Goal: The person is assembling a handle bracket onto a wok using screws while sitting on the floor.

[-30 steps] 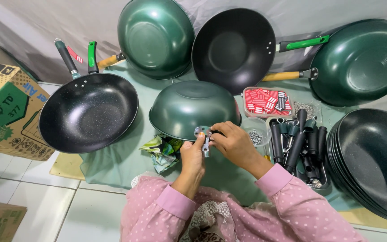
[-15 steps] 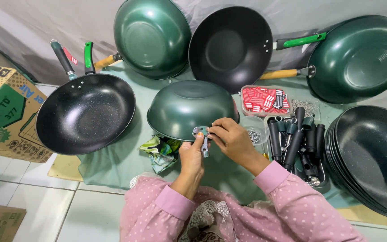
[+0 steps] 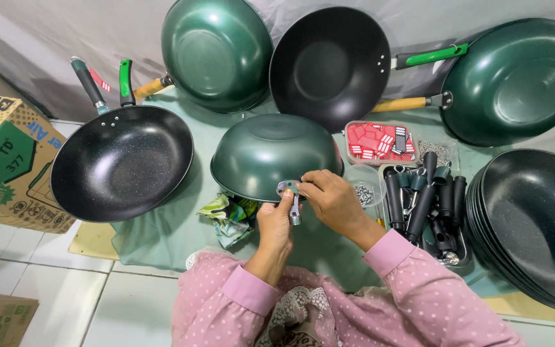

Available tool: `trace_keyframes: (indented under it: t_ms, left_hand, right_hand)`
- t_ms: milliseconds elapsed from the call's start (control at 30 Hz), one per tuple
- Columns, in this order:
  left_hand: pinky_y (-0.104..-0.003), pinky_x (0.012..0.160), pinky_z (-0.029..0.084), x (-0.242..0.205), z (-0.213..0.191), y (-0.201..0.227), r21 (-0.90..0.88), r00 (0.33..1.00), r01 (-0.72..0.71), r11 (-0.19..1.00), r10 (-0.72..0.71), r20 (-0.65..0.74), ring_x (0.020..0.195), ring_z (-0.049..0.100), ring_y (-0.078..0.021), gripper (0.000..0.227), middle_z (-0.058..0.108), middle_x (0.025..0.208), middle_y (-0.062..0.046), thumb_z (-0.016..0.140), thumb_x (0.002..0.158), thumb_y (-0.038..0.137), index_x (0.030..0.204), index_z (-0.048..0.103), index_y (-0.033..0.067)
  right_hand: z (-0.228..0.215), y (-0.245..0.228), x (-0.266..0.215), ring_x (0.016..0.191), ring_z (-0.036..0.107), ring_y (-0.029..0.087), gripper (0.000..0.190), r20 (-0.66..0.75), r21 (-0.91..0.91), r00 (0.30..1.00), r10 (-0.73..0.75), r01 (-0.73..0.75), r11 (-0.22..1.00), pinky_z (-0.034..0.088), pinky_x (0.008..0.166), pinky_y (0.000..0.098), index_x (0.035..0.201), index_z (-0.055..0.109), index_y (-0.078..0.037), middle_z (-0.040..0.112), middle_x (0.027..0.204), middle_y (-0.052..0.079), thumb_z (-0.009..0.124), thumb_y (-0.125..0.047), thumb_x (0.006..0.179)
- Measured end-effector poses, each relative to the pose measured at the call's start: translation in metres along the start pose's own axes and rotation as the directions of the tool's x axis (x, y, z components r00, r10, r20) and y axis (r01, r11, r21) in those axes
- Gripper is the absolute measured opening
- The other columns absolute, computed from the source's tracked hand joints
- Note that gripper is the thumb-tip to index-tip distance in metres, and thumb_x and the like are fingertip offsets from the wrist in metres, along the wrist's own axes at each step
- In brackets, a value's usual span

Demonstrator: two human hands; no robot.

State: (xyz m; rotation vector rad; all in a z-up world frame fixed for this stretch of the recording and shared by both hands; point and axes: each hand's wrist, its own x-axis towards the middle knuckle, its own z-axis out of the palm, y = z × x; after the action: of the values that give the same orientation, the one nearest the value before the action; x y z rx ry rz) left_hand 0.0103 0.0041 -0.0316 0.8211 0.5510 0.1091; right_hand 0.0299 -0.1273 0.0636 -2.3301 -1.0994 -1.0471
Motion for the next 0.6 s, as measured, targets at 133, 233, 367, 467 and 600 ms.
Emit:
trace_keyframes:
  t_ms: [133,233,367,467,600]
  left_hand:
    - [-0.038,0.077,0.065,0.0015,-0.0039,-0.0031,0.000,1.000,-0.003,1.000,0.003,-0.003,0.075,0.072,-0.0183,0.028,0.071,0.091,-0.012,0.078,0.090,0.011,0.113,0.068,-0.0001]
    - [-0.039,0.075,0.066,0.0045,-0.0038,-0.0037,-0.001,1.000,-0.008,1.000,0.008,0.001,0.074,0.073,-0.0194,0.028,0.071,0.090,-0.013,0.078,0.089,0.011,0.112,0.068,-0.0005]
    - [-0.035,0.068,0.065,0.0037,-0.0028,-0.0019,0.012,1.000,-0.004,1.000,0.004,-0.002,0.071,0.072,-0.0179,0.025,0.071,0.086,-0.012,0.078,0.090,0.011,0.110,0.068,0.0002]
    - [-0.035,0.068,0.064,0.0006,-0.0004,0.0003,0.004,1.000,-0.005,1.000,0.005,-0.003,0.070,0.073,-0.0179,0.025,0.072,0.086,-0.013,0.077,0.090,0.010,0.110,0.068,-0.0004]
    - [-0.035,0.064,0.064,0.0030,-0.0022,-0.0036,0.010,1.000,-0.008,1.000,0.008,-0.006,0.068,0.073,-0.0190,0.024,0.072,0.085,-0.013,0.077,0.090,0.010,0.109,0.069,0.0000]
  right_hand:
    - [0.0046,0.0019,-0.0038,0.080,0.065,0.019,0.012,-0.003,-0.012,1.000,-0.005,0.005,1.000,0.057,0.071,0.0305,0.096,0.065,-0.014,0.062,0.101,0.003,0.058,-0.019,0.105]
    - [0.0057,0.0035,-0.0046,0.081,0.064,0.020,0.009,0.005,-0.025,1.000,-0.024,0.024,0.999,0.056,0.073,0.0305,0.097,0.064,-0.014,0.061,0.102,0.003,0.060,-0.018,0.103]
    - [0.0037,0.0015,-0.0042,0.083,0.065,0.020,0.009,0.014,0.022,1.000,-0.001,0.000,1.000,0.056,0.072,0.0314,0.098,0.066,-0.014,0.062,0.102,0.002,0.063,-0.022,0.102]
    - [0.0052,0.0018,-0.0056,0.082,0.064,0.020,0.008,0.008,0.006,1.000,-0.004,0.004,1.000,0.056,0.072,0.0314,0.098,0.066,-0.013,0.062,0.102,0.003,0.063,-0.020,0.102]
    - [0.0051,0.0015,-0.0054,0.082,0.064,0.019,0.007,0.008,-0.029,1.000,-0.011,0.012,1.000,0.055,0.072,0.0300,0.096,0.066,-0.013,0.061,0.101,0.001,0.063,-0.018,0.101]
